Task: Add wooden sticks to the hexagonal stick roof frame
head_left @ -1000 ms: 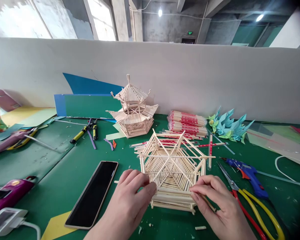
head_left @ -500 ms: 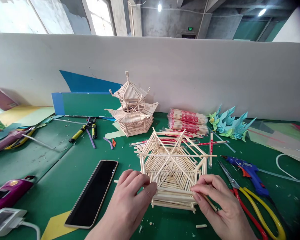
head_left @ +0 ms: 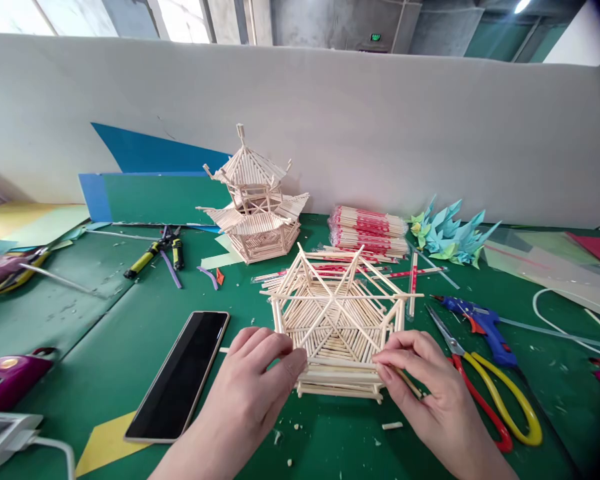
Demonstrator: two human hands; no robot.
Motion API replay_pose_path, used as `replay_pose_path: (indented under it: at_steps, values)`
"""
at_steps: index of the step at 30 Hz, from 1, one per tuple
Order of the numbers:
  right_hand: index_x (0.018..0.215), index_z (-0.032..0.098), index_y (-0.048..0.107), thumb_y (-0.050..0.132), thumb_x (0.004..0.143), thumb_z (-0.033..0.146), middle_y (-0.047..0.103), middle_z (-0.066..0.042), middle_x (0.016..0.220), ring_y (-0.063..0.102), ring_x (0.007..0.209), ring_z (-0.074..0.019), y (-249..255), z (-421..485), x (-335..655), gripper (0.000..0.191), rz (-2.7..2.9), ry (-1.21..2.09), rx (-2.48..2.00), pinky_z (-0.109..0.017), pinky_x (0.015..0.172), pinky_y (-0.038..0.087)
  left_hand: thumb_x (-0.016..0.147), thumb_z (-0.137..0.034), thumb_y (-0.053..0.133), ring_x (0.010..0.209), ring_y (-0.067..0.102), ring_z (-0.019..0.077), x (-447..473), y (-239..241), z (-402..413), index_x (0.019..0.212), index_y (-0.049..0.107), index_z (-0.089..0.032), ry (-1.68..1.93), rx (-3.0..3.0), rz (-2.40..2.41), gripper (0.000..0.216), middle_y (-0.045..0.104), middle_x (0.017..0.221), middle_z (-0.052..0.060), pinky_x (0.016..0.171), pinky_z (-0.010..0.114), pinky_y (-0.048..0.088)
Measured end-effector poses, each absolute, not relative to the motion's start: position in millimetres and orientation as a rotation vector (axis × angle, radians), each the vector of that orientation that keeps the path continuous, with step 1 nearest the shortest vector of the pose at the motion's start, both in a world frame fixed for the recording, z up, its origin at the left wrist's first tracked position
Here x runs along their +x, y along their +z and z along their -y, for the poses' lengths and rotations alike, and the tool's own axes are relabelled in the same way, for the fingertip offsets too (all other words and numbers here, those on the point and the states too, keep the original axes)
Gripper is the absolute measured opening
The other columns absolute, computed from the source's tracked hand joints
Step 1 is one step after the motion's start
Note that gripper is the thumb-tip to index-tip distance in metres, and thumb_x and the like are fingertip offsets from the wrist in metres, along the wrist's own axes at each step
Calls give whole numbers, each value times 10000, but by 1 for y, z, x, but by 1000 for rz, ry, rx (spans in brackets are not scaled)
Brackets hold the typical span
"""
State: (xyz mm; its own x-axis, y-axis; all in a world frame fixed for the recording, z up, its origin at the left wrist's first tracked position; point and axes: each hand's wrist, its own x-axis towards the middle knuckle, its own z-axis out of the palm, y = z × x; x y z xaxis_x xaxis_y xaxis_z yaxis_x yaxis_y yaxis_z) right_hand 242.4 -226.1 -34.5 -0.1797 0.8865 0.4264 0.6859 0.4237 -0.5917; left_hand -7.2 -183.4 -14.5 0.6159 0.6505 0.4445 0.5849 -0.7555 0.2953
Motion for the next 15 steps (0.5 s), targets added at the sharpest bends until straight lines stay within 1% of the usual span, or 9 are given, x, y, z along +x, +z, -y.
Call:
replay_pose_path:
  at_steps: [5, 10, 15]
  values:
    - [912, 212, 605, 540, 857, 148, 525, -60, 904, 535, 841, -178, -35, 225, 240, 107, 1923, 334, -1339, -297, 665, 502, 879, -60, 421, 732, 499, 158, -7, -13, 183, 1009, 565, -198, 837, 2709, -1024, 238, 592, 862, 45, 673, 302, 363]
    - [912, 210, 608, 546, 848, 150, 532, -64, 900, 552, 837, -183, -35, 225, 240, 108, 1940, 301, -1329, -291, 659, 511, 904, -91, 400, 747, 509, 162, -7, -14, 184, 1016, 556, -209, 832, 2691, -1037, 225, 597, 883, 48, 685, 310, 362]
    - [906, 212, 611, 553, 840, 147, 537, -62, 896, 562, 827, -177, -39, 225, 243, 109, 1954, 282, -1309, -280, 658, 519, 892, -81, 403, 715, 488, 158, -7, -14, 185, 996, 559, -202, 859, 2687, -1045, 223, 590, 849, 46, 669, 306, 363]
